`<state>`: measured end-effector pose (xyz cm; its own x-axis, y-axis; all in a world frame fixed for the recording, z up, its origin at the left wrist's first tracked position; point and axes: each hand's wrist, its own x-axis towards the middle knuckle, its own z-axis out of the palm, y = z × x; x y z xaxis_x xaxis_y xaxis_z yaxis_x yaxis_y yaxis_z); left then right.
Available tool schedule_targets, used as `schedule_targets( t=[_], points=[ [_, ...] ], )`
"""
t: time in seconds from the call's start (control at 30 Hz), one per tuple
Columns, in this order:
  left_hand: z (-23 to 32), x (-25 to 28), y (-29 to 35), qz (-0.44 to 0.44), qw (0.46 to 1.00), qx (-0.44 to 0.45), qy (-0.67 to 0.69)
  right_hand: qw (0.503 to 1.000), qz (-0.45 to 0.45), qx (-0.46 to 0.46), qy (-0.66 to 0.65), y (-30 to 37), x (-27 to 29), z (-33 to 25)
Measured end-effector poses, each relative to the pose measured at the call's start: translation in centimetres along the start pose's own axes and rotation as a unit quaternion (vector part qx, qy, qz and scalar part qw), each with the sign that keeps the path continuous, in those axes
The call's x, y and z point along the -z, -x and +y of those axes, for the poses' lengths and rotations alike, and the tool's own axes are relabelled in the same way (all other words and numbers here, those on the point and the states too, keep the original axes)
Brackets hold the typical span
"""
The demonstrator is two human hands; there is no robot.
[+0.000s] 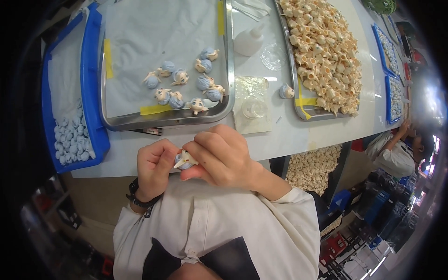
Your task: The person assembles small figurine parts by taking toy heads and toy bodies from blue and metal trays and joining them together with glue from a bottle.
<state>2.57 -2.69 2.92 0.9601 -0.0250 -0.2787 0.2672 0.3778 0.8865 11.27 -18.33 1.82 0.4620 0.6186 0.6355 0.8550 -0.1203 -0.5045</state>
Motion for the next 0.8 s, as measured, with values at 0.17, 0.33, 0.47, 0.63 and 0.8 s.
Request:
schedule_targets(
  t=[0.17, 0.33, 0.47, 0.63, 0.8],
  points=[
    [0.2, 2.0, 1.2, -0.007, 0.986, -0.086, -0.145, 0.998, -0.033, -0.007, -0.058, -0.5, -0.8, 0.2],
    [7.9, 8.9, 9.2, 0.418, 0.8, -0.309, -0.299, 0.987, -0.084, -0.12, 0.068, -2.0, -0.4, 1.1],
    [12.3, 20.8, 3.8, 0.385, 0.665, -0.113, -0.63, 0.966, -0.096, -0.222, 0.096, -2.6, -1.2, 1.8],
    [10.9, 20.9, 1.0, 0.281, 0.639, -0.095, -0.71, 0.963, -0.083, -0.202, 0.156, -3.2, -2.2, 1.1],
    [10.8, 20.2, -1.2, 0.117, 0.764, -0.057, -0.632, 0.968, -0.096, -0.171, 0.156, -2.7, -1.8, 0.9]
  ],
)
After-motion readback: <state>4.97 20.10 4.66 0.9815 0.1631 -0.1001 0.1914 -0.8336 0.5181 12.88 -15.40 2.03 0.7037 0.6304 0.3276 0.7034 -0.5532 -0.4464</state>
